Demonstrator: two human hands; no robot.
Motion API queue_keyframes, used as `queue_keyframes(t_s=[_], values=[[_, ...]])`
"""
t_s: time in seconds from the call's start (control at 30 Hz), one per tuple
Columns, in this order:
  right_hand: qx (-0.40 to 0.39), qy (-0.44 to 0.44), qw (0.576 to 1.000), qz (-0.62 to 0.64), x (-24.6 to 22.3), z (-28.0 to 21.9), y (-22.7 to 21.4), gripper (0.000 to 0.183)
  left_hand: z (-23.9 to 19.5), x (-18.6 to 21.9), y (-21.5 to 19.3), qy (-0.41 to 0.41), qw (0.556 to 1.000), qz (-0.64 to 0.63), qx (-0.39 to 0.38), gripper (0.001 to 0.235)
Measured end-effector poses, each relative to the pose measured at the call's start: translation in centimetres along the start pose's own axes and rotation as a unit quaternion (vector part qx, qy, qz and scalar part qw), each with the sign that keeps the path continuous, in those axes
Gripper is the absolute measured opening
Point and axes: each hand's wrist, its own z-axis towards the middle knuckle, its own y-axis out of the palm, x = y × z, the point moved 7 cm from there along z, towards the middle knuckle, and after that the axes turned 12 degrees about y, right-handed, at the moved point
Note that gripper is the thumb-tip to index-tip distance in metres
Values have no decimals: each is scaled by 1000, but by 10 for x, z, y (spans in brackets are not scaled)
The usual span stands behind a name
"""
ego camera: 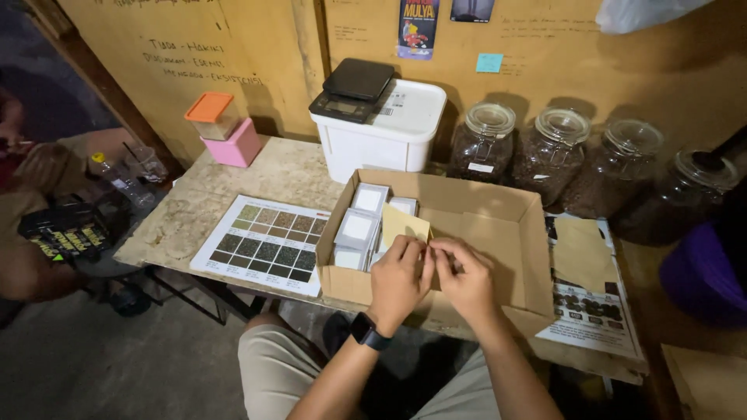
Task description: The person is folding small square paper filters and placing them into small white cardboard boxes on a workbench.
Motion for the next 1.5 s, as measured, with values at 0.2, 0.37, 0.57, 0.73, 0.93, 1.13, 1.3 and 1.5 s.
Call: queue_keyframes(t_s=[0.2, 0.37, 0.57, 0.73, 0.93, 1.13, 1.3, 1.5], values=[[-35, 190, 980, 52, 36, -2, 8, 16, -5, 2, 16, 94, 993, 72, -4, 12], [-64, 298, 940, 152, 37, 7, 25, 13, -2, 7, 9, 112, 993, 44, 13, 12], [-7, 267, 948, 173, 31, 10, 26, 20, 29, -15, -23, -74, 985, -147, 41, 33], [21, 178, 984, -14, 16, -4, 36, 16, 27, -61, 0, -285, 857, -419, 94, 77], [-29, 7, 997, -67, -11, -17, 58, 18, 11, -85, 35, -463, 526, -680, 215, 49], [-144, -66, 986, -58, -22, -14, 77, 26, 6, -83, 47, -418, 449, -756, 226, 32], [-267, -15, 954, -137, -7, -15, 93, 22, 15, -74, 42, -382, 438, -792, 190, 32], [-282, 0, 949, -138, -2, -11, 100, 31, 16, -79, 44, -400, 469, -770, 164, 39]])
